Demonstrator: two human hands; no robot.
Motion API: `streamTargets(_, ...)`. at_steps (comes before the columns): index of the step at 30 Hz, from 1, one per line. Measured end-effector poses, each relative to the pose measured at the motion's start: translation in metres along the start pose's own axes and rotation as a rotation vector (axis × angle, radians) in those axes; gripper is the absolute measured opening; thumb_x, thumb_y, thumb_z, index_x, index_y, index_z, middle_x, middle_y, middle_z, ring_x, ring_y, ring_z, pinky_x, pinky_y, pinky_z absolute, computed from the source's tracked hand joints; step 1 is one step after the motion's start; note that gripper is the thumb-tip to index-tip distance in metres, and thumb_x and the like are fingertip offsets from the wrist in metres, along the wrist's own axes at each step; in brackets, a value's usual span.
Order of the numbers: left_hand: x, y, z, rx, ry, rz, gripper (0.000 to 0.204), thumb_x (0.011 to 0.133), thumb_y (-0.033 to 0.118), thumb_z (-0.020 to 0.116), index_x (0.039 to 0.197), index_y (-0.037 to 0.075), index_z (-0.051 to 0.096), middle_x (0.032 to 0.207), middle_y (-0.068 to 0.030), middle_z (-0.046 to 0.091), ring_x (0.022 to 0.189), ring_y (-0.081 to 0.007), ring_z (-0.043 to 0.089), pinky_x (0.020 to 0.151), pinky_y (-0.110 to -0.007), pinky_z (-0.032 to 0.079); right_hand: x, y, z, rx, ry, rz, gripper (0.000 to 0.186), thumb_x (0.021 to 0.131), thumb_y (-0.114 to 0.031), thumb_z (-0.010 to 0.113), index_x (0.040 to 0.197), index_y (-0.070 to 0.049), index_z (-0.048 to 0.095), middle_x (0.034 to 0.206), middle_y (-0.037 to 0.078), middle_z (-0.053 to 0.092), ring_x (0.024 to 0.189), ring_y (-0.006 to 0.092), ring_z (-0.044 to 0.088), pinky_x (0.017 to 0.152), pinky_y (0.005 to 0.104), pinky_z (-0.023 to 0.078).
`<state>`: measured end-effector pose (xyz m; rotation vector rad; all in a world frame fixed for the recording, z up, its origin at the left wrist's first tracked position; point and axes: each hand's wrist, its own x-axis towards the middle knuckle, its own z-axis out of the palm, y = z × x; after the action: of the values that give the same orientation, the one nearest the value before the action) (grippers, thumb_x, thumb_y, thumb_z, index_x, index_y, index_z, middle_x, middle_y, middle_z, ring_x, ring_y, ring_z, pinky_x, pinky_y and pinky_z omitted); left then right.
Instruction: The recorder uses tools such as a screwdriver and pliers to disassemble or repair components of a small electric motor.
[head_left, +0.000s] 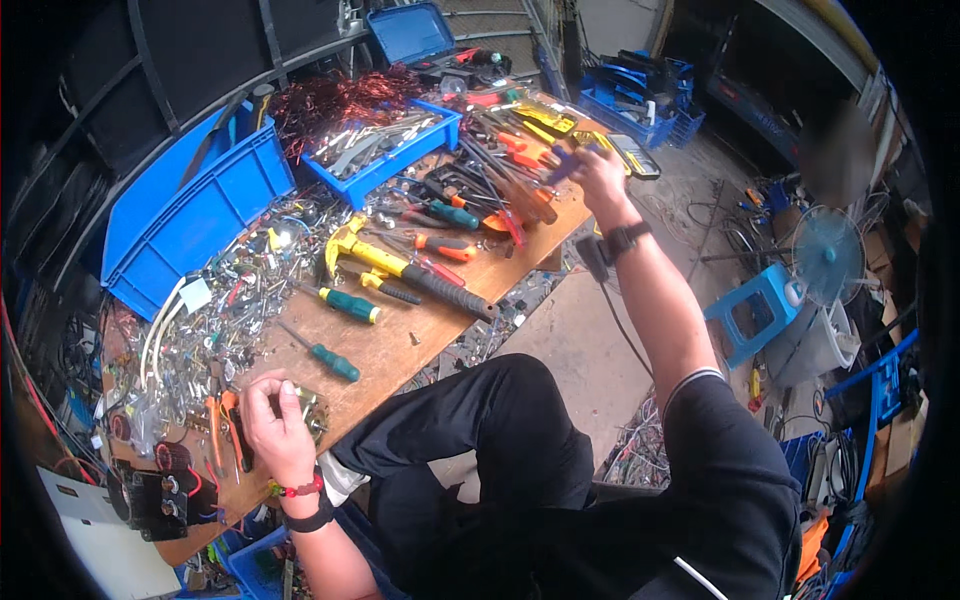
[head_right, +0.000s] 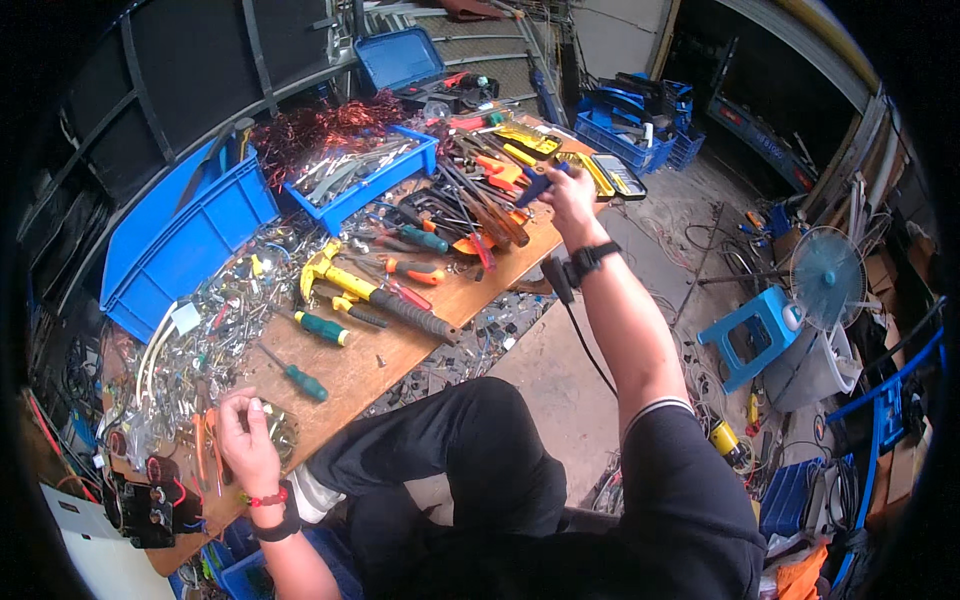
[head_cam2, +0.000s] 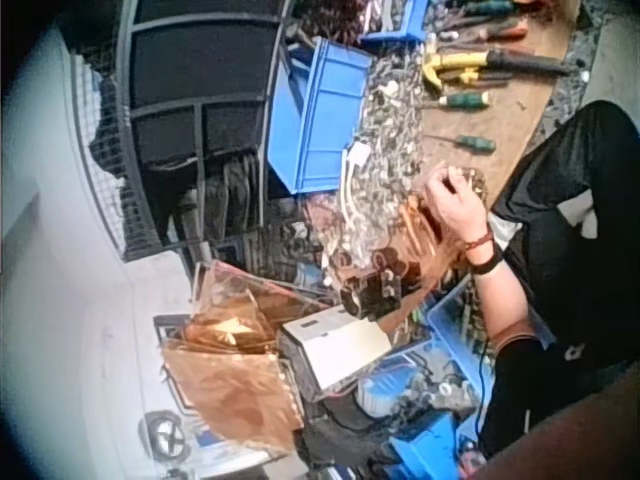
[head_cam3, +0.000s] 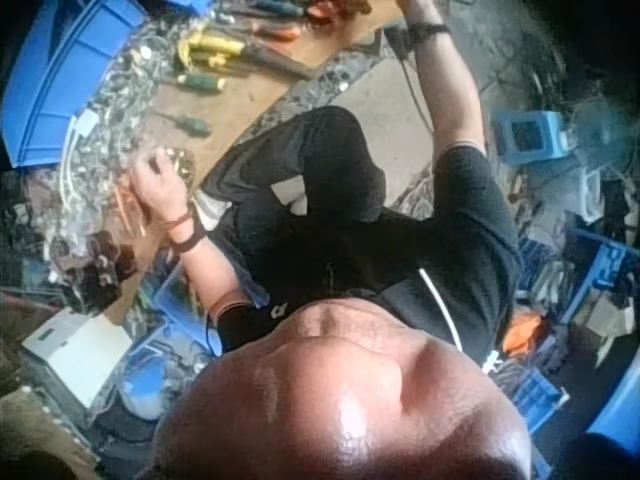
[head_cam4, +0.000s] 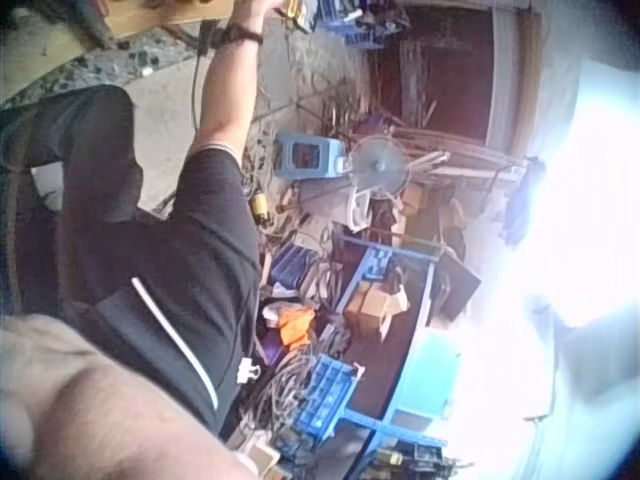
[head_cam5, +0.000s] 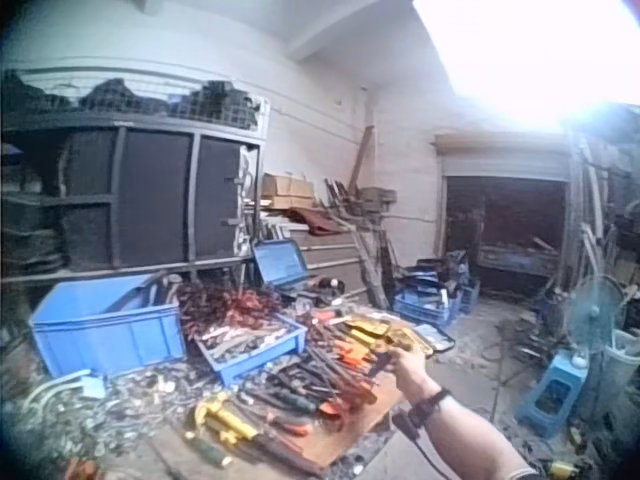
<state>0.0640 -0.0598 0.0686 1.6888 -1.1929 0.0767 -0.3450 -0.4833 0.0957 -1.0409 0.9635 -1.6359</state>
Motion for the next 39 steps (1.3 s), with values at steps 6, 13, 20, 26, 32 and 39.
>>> streamTargets(6, 0.001, 0.012, 0.002, 0.101, 0.014, 0.069, 0.012, 0.093, 0.012, 0.061, 0.091, 0.001, 0.057, 0.097, -0.0138, 0.067, 0.09, -0.0343, 0.058, 0.081, -0.044, 0.045, 0.041, 0.011, 0.07, -0.604, 0.074, -0.209, 0.05, 0.084, -0.022, 0.072, 0.123, 0.007, 0.057, 0.108, 0.022, 0.068, 0.094, 0.0307, 0.069, 0.081, 0.0392, 0.054)
streamTargets(13, 0.002, 0.006, 0.004, 0.133, -0.026, 0.099, 0.009, 0.092, 0.009, 0.06, 0.093, 0.0, 0.058, 0.098, -0.0158, 0.067, 0.092, -0.0341, 0.059, 0.083, -0.043, 0.045, -0.034, 0.026, 0.017, -0.58, -0.083, -0.522, 0.032, 0.088, -0.017, 0.066, 0.112, 0.003, 0.064, 0.102, 0.015, 0.069, 0.092, 0.0186, 0.067, 0.082, 0.032, 0.053)
streamTargets(20, -0.002, -0.005, 0.005, 0.134, -0.052, 0.076, 0.017, 0.099, 0.013, 0.056, 0.098, -0.004, 0.057, 0.102, -0.0144, 0.063, 0.093, -0.0257, 0.058, 0.084, -0.036, 0.047, -0.157, 0.026, -0.032, -0.281, 0.144, -0.177, 0.018, 0.09, -0.011, 0.063, 0.103, 0.002, 0.064, 0.088, 0.004, 0.065, 0.075, 0.0107, 0.059, 0.068, 0.0275, 0.051)
streamTargets(26, -0.004, -0.007, 0.005, 0.174, -0.05, 0.083, 0.019, 0.1, 0.015, 0.055, 0.1, -0.004, 0.058, 0.102, -0.0127, 0.063, 0.092, -0.0256, 0.058, 0.084, -0.036, 0.047, -0.239, 0.047, -0.016, -0.025, 0.011, 0.069, 0.015, 0.093, -0.01, 0.06, 0.105, -0.001, 0.06, 0.082, 0.002, 0.061, 0.065, 0.0081, 0.057, 0.06, 0.0245, 0.048)
streamTargets(32, -0.005, 0.001, 0.005, 0.17, -0.04, 0.07, 0.02, 0.1, 0.016, 0.056, 0.098, -0.004, 0.057, 0.102, -0.0142, 0.064, 0.094, -0.0289, 0.059, 0.086, -0.039, 0.046, -0.281, 0.054, 0.005, 0.219, -0.098, 0.291, 0.013, 0.094, -0.01, 0.062, 0.104, -0.003, 0.06, 0.077, 0.002, 0.06, 0.056, 0.0096, 0.056, 0.053, 0.0246, 0.047)
streamTargets(39, -0.007, -0.003, 0.005, 0.191, -0.044, 0.007, 0.02, 0.1, 0.016, 0.055, 0.104, -0.003, 0.06, 0.102, -0.0109, 0.063, 0.095, -0.0239, 0.058, 0.087, -0.036, 0.046, -0.301, 0.065, 0.005, 0.283, -0.148, 0.393, 0.016, 0.095, -0.015, 0.062, 0.104, -0.003, 0.059, 0.076, 0.004, 0.061, 0.059, 0.0124, 0.06, 0.054, 0.0253, 0.049)
